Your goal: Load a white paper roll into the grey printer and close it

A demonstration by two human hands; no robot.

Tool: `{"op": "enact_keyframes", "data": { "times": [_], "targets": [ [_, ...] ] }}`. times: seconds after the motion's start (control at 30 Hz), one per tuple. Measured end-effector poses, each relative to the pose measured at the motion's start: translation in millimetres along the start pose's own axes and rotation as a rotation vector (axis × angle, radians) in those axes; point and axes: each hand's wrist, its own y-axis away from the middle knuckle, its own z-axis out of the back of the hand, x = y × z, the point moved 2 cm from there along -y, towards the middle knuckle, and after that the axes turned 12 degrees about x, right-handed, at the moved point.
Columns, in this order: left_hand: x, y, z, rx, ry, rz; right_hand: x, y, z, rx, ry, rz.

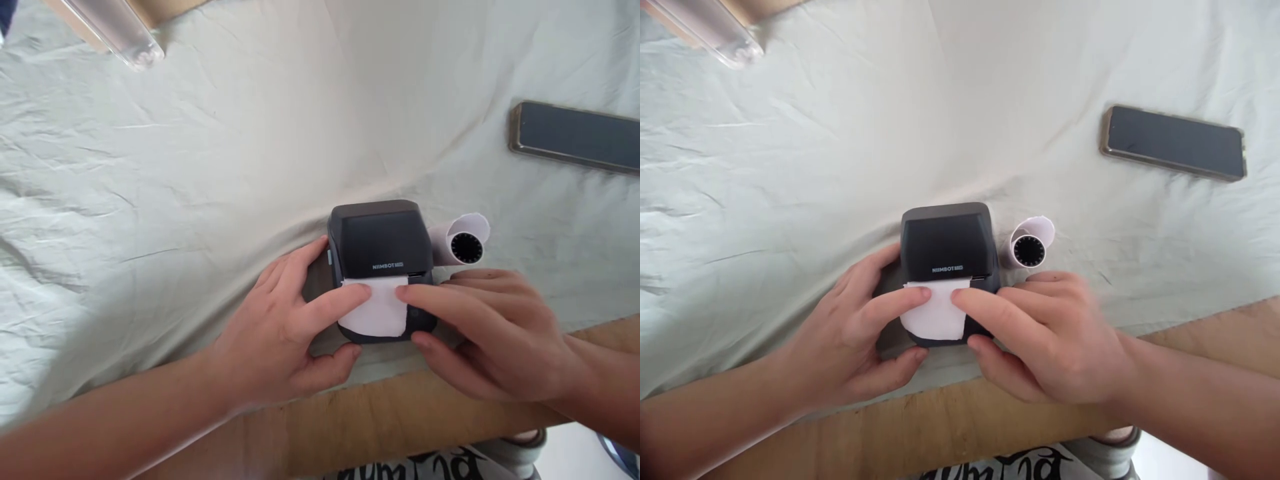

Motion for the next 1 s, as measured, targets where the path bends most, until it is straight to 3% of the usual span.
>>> {"op": "enact_keyframes", "data": {
  "times": [0.27,0.43,1.0],
  "targets": [
    [2,1,0.1,0.014,0.002,-0.026,3,1,-1,-0.001,0.106,-0.052],
    [2,2,-3.4,-0.041,-0.015,0.033,4,-2,2,-0.037,0.212,0.014],
    [-1,-3,2.8,-0.018,-0.107,0.072,4,-4,-8,-0.167,0.226,-0.024]
  ]
}}
